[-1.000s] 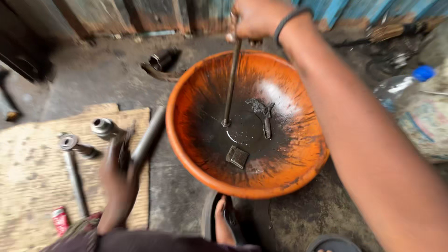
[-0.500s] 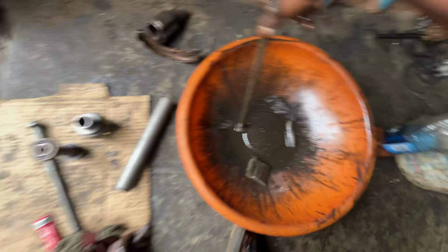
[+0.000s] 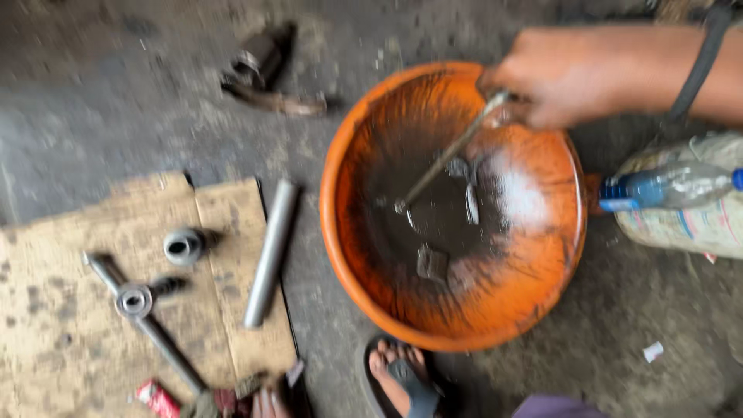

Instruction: The person cleans a metal rod and a smaller metal block in an orange basin containing dark liquid, rubbing the parts by hand to remove grime.

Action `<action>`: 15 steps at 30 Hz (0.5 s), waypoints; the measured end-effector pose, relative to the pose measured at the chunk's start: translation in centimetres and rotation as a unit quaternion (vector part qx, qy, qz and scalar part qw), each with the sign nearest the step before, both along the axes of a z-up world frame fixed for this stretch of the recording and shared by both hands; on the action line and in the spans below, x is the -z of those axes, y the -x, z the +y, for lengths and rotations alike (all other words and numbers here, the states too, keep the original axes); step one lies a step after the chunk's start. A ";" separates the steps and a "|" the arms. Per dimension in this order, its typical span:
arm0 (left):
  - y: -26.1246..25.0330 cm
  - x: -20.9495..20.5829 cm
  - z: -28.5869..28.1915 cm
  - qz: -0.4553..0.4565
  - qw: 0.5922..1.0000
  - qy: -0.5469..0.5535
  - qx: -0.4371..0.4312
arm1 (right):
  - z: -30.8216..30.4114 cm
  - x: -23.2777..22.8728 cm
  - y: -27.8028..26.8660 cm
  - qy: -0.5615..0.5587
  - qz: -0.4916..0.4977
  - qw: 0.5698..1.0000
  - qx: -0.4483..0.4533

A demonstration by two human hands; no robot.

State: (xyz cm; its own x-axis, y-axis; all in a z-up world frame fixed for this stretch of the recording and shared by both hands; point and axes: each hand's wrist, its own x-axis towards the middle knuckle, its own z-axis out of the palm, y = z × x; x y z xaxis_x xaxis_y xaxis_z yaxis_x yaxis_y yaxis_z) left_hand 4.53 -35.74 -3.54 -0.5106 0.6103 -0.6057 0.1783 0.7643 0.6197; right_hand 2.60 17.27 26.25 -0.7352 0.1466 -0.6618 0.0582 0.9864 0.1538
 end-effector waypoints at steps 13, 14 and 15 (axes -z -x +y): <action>2.8 -3.0 -2.1 0.094 0.989 -0.050 0.104 | -6.4 -0.7 -4.7 0.079 0.231 0.968 -0.053; 2.7 -3.4 -0.2 0.105 0.988 -0.060 0.100 | -6.3 -0.8 -5.2 0.064 0.235 0.968 -0.056; 2.5 -3.8 1.8 0.117 0.986 -0.069 0.096 | -6.2 -0.8 -5.7 0.046 0.224 0.972 -0.056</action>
